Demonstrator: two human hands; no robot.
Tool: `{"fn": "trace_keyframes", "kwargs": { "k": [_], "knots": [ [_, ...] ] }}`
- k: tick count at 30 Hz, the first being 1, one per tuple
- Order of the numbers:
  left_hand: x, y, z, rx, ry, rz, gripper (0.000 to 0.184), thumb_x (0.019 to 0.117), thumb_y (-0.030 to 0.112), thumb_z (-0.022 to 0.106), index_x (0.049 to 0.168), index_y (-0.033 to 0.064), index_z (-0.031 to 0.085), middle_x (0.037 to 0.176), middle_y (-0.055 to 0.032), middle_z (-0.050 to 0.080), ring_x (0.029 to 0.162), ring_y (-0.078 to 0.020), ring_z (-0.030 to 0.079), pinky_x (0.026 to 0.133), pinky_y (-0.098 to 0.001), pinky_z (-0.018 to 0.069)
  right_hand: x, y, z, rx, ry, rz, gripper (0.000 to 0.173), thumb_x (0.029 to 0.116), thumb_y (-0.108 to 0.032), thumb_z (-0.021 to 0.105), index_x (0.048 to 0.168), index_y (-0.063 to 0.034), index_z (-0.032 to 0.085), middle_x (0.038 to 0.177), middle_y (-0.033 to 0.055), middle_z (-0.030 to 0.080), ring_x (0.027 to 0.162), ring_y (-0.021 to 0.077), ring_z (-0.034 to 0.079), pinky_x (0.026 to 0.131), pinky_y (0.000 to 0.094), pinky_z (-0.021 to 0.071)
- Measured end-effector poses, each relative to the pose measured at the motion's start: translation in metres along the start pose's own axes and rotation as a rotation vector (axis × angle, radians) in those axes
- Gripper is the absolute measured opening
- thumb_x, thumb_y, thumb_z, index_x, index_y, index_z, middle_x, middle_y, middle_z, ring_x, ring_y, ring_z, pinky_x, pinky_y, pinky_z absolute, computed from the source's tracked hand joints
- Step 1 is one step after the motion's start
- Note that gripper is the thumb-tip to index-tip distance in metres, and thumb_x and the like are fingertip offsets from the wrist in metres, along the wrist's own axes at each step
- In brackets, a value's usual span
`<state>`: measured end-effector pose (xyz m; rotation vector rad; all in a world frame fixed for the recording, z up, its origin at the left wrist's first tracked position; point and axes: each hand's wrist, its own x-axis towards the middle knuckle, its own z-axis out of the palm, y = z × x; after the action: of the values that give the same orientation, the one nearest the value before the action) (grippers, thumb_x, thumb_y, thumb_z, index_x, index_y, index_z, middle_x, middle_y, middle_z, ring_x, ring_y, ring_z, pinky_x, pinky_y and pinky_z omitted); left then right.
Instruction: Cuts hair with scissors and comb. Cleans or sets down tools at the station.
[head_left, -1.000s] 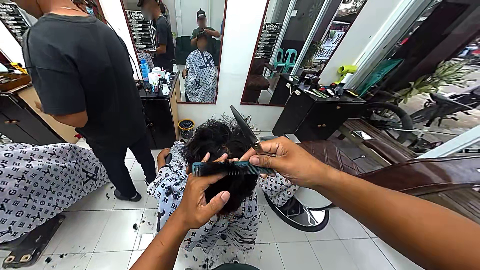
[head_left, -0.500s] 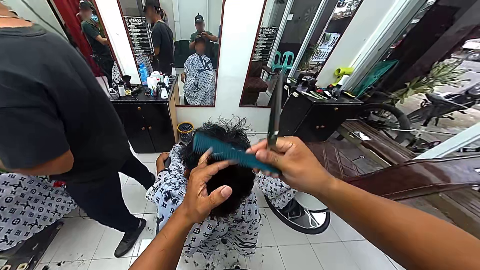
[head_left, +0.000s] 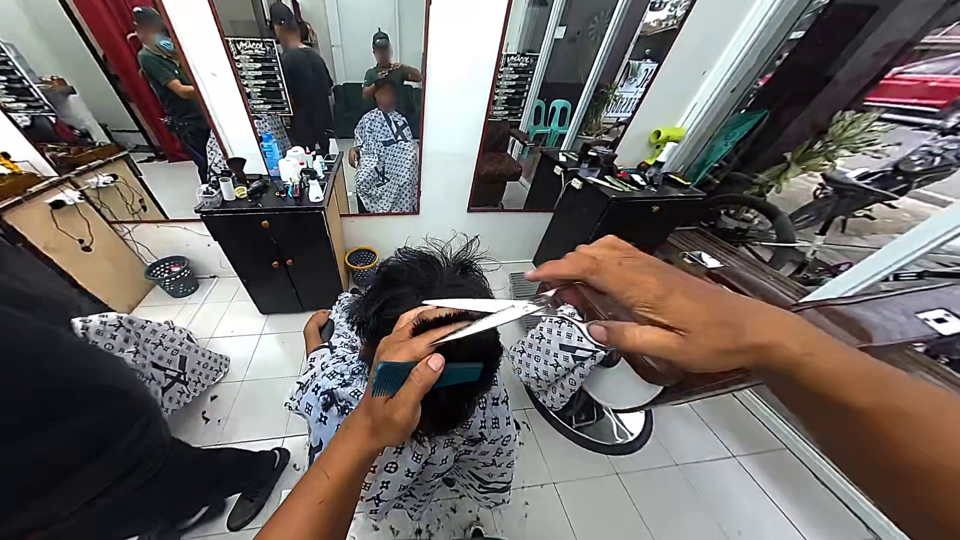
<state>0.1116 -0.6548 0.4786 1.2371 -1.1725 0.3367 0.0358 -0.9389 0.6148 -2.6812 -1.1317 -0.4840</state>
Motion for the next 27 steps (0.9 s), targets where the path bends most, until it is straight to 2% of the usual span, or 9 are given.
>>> {"fn": "trace_keyframes", "kwargs": {
  "k": [3,7,11,14,16,20,22,24,27],
  "knots": [
    [-0.003,-0.002,0.0,0.056,-0.007,0.004,0.046,0.1081,0.035,0.041,0.113,0.0049,0.075,0.128,-0.0073,0.07,0.131,-0.0107,0.055,0.117,-0.0321,0.0369,0.018,-0.006,0.004,-0.021,-0.004,-0.023,0.046,0.0946,-0.026,0.048,0.137,-0.0107,0.058,0.093,-0.0072,0.061,0.09,0.0056,0.055,0.086,0.0287,0.0427],
    [0.004,0.0,-0.007,0.088,-0.089,0.006,0.051,0.1101,0.035,0.033,0.123,0.0049,0.072,0.132,-0.0085,0.069,0.136,-0.0171,0.054,0.124,-0.0425,0.0273,0.016,-0.013,-0.017,-0.176,0.134,0.017,0.052,0.0932,-0.008,0.048,0.145,-0.009,0.053,0.104,0.0016,0.071,0.095,0.0171,0.065,0.088,0.0413,0.0525],
    [0.033,0.024,-0.034,-0.152,0.025,0.13,0.042,0.1072,0.034,0.04,0.102,0.0158,0.078,0.117,-0.0032,0.076,0.125,-0.0232,0.064,0.12,-0.0481,0.0377,0.01,-0.018,-0.033,-0.093,0.368,0.269,0.049,0.0984,-0.005,0.044,0.147,-0.0036,0.049,0.114,0.0075,0.067,0.097,0.01,0.064,0.089,0.0292,0.0559],
    [0.088,0.045,-0.042,-0.422,0.155,0.188,0.038,0.1005,0.02,0.041,0.087,0.0173,0.076,0.112,-0.0041,0.075,0.12,-0.0241,0.065,0.108,-0.0439,0.0492,0.037,-0.025,-0.007,0.197,0.593,0.451,0.034,0.1067,-0.023,0.04,0.122,-0.0024,0.062,0.107,0.0015,0.066,0.089,0.0028,0.064,0.081,0.0249,0.0567],
    [0.119,0.042,-0.033,-0.49,0.177,0.103,0.043,0.0984,0.013,0.03,0.095,0.0096,0.073,0.122,-0.0111,0.073,0.126,-0.0247,0.063,0.105,-0.0406,0.0503,0.063,-0.04,0.017,0.429,0.65,0.498,0.029,0.1073,-0.034,0.047,0.105,-0.0074,0.059,0.091,-0.0045,0.063,0.077,0.0016,0.061,0.07,0.0235,0.0546],
    [0.128,0.032,-0.019,-0.477,0.125,-0.167,0.058,0.1021,0.015,0.015,0.119,-0.0007,0.068,0.135,-0.0118,0.066,0.133,-0.0218,0.056,0.111,-0.0404,0.0438,0.086,-0.065,0.058,0.93,0.535,0.392,0.021,0.0957,-0.004,0.067,0.105,-0.0083,0.049,0.076,0.0007,0.063,0.06,0.0076,0.064,0.053,0.0226,0.0578],
    [0.103,0.023,-0.039,-0.317,0.046,-0.193,0.057,0.1062,0.031,0.019,0.13,0.007,0.065,0.151,-0.0051,0.055,0.143,-0.0218,0.046,0.114,-0.0451,0.041,0.072,-0.063,0.069,0.652,0.509,0.358,0.022,0.0967,-0.005,0.066,0.116,-0.0027,0.056,0.084,0.0045,0.068,0.065,0.0084,0.066,0.056,0.0212,0.0586],
    [0.067,0.013,-0.07,-0.118,0.116,-0.198,0.053,0.1069,0.048,0.032,0.142,0.0168,0.055,0.156,0.0026,0.048,0.143,-0.0186,0.045,0.113,-0.0436,0.0435,0.045,-0.054,0.086,0.032,0.578,0.19,0.021,0.0993,-0.01,0.064,0.117,0.0002,0.069,0.094,0.0076,0.074,0.079,0.012,0.069,0.074,0.0273,0.0587],
    [0.018,-0.014,-0.097,0.192,0.474,-0.208,0.046,0.1037,0.032,0.045,0.143,0.0073,0.05,0.148,-0.0018,0.052,0.136,-0.0154,0.051,0.107,-0.0386,0.0462,0.008,-0.045,0.117,-0.478,0.517,-0.162,0.02,0.1042,-0.01,0.054,0.119,-0.0077,0.067,0.087,0.0116,0.069,0.077,0.0265,0.063,0.089,0.0445,0.052]
  ]
}}
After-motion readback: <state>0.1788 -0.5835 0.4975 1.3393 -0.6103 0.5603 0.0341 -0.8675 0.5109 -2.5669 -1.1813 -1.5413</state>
